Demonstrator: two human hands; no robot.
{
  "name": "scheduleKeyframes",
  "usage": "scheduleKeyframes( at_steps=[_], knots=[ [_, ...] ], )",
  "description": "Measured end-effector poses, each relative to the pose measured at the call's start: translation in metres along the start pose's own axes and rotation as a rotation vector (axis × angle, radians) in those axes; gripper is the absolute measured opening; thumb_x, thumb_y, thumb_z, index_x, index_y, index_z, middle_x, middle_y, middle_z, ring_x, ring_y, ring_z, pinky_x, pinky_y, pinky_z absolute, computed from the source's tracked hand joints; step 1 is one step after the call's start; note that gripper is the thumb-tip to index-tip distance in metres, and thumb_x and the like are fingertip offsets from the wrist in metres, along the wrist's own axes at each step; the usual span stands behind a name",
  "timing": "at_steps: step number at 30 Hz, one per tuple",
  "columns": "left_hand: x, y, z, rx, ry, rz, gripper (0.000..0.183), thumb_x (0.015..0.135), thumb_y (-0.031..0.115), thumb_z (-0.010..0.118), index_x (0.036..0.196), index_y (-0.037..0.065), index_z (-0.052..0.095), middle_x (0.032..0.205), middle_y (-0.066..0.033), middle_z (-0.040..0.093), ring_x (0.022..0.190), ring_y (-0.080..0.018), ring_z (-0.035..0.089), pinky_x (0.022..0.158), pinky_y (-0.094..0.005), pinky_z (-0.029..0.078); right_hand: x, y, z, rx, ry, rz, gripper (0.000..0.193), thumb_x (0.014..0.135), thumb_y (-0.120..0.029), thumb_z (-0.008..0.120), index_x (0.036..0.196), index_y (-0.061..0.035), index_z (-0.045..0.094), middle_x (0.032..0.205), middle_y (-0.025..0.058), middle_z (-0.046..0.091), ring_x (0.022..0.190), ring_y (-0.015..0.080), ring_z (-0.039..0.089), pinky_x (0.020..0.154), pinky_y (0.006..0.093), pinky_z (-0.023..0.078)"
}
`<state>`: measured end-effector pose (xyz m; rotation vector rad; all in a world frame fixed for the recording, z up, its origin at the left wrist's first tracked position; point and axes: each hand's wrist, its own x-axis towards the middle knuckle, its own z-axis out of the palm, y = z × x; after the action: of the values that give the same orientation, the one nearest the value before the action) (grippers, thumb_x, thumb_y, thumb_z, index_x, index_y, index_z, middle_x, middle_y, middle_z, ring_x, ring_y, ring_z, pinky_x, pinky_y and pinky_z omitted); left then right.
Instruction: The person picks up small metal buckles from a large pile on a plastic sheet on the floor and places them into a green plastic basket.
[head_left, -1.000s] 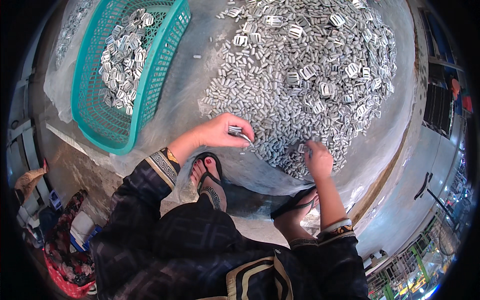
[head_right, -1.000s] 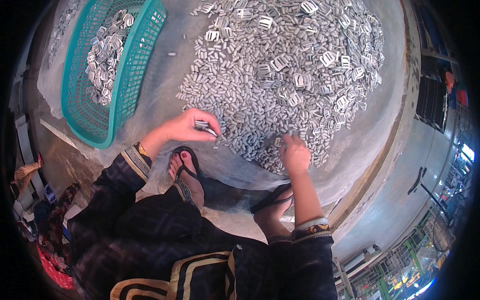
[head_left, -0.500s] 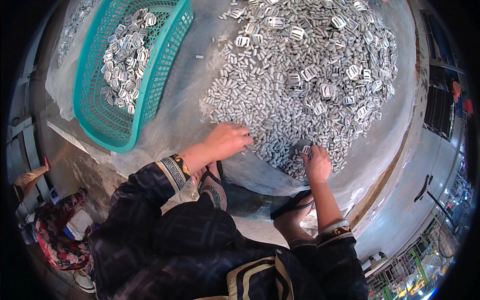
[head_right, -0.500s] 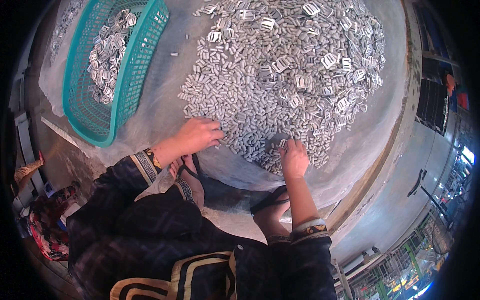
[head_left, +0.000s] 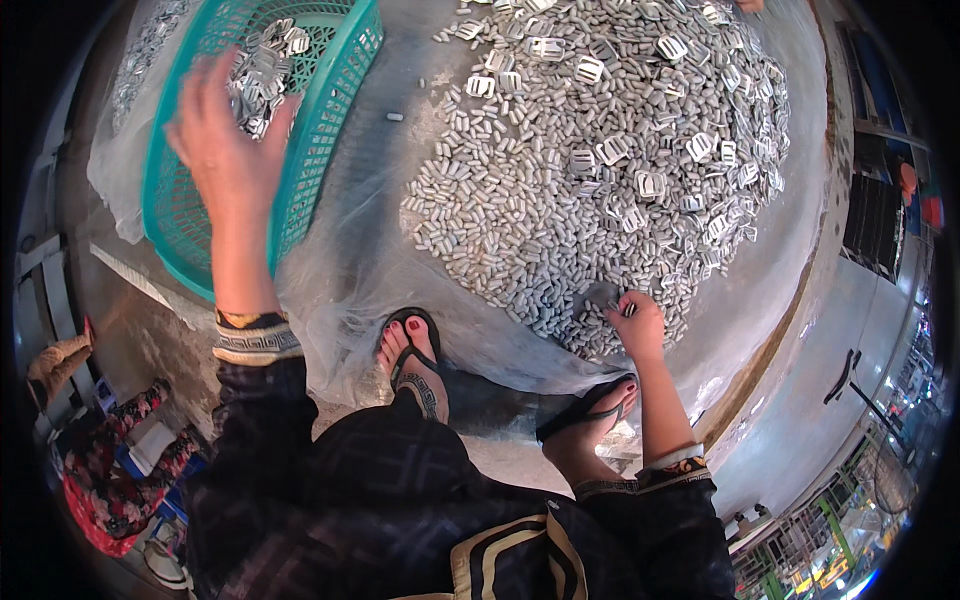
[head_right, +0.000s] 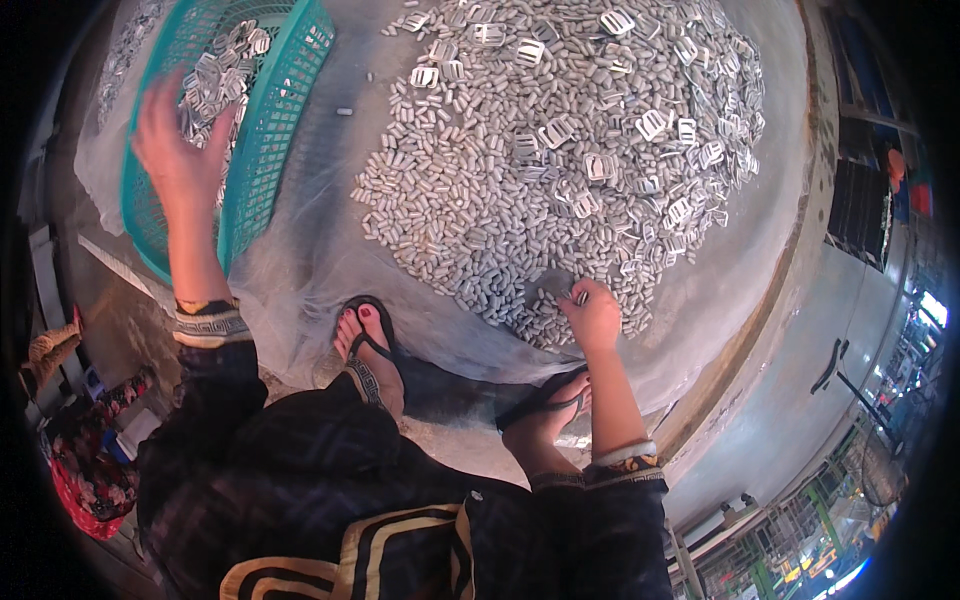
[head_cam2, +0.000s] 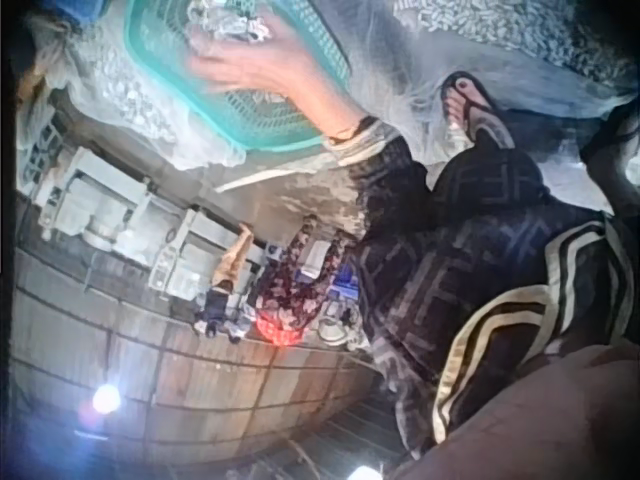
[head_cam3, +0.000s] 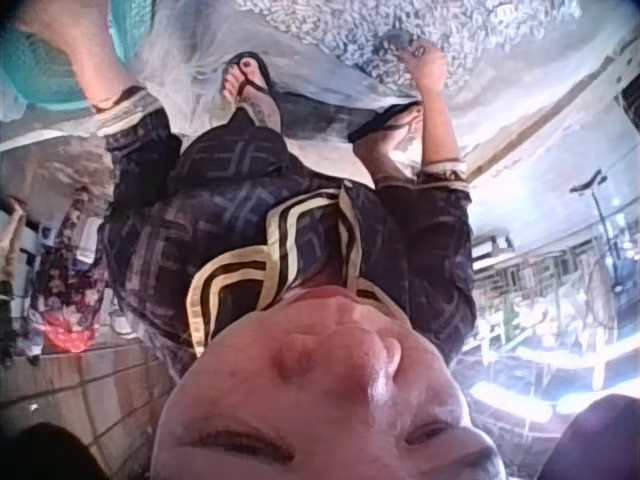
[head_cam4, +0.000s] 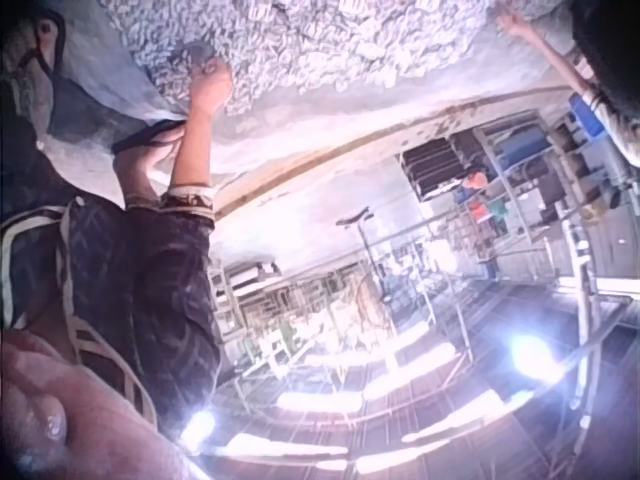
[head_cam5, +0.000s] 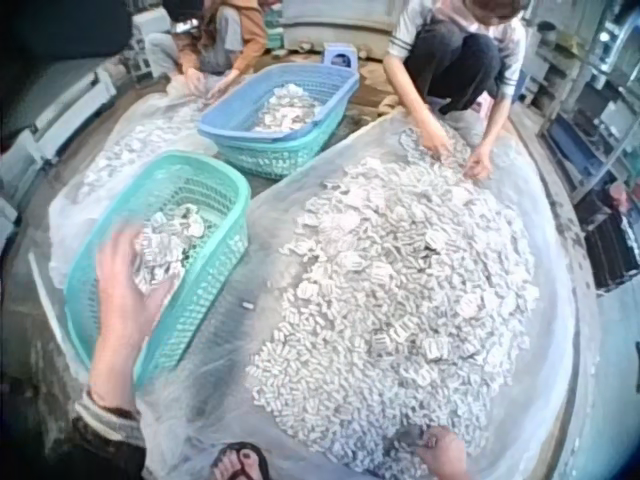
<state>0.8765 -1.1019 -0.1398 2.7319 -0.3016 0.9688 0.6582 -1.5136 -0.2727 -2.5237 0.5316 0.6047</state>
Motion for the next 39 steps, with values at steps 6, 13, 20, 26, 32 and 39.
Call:
scheduleKeyframes(
  at_steps=[6,13,20,26,32,39],
  knots=[
    [-0.055,0.063,0.020,-1.335,-0.668,-0.683,0.035,0.092,0.025,0.055,0.119,0.003,0.054,0.104,-0.0082,0.063,0.095,-0.0193,0.059,0.086,-0.0334,0.045,-0.003,-0.111,-0.013,0.222,0.351,-0.549,0.022,0.063,0.002,0.065,0.078,-0.0062,0.052,0.077,0.0105,0.054,0.070,0.0305,0.056,0.061,0.0370,0.045],
    [-0.101,0.118,0.022,-1.806,-1.002,-2.043,0.041,0.091,0.046,0.048,0.096,0.008,0.061,0.083,-0.0055,0.063,0.075,-0.0172,0.060,0.064,-0.0318,0.049,-0.031,-0.224,-0.027,0.368,0.245,-0.804,0.056,0.069,-0.015,0.069,0.120,-0.0052,0.048,0.112,0.0143,0.049,0.105,0.0326,0.047,0.088,0.0434,0.038],
    [-0.004,-0.018,0.008,-1.391,-0.005,-0.986,0.037,0.090,0.025,0.056,0.116,0.000,0.052,0.107,-0.0136,0.059,0.102,-0.0248,0.057,0.088,-0.0359,0.047,0.004,-0.154,0.042,-0.110,0.124,-0.796,0.040,0.072,-0.023,0.067,0.110,-0.0170,0.056,0.117,0.0083,0.049,0.115,0.0297,0.042,0.100,0.0505,0.029],
    [-0.012,-0.005,0.013,-0.277,0.119,-0.027,0.040,0.079,0.012,0.068,0.115,0.001,0.055,0.119,-0.0140,0.054,0.108,-0.0267,0.053,0.094,-0.0376,0.040,-0.009,-0.053,0.045,-0.342,0.089,-0.579,0.040,0.067,-0.030,0.069,0.103,-0.0151,0.058,0.116,0.0067,0.051,0.115,0.0286,0.044,0.101,0.0528,0.028],
    [-0.115,0.073,0.080,-0.256,-0.715,-0.090,0.045,0.083,0.031,0.063,0.122,0.011,0.054,0.112,-0.0159,0.051,0.101,-0.0337,0.050,0.086,-0.0409,0.044,-0.022,0.027,-0.005,-0.305,0.388,-0.402,0.039,0.076,-0.026,0.064,0.110,-0.0087,0.055,0.115,0.0146,0.051,0.109,0.0335,0.046,0.094,0.0483,0.034],
    [-0.139,0.144,0.077,-0.366,-1.127,0.124,0.063,0.081,0.040,0.061,0.128,0.003,0.041,0.104,-0.0134,0.046,0.095,-0.0314,0.049,0.075,-0.0404,0.050,0.028,0.032,-0.013,0.244,0.998,0.237,0.029,0.088,-0.020,0.054,0.109,-0.0005,0.054,0.104,0.0170,0.052,0.094,0.0326,0.049,0.083,0.0410,0.039]
  ],
)
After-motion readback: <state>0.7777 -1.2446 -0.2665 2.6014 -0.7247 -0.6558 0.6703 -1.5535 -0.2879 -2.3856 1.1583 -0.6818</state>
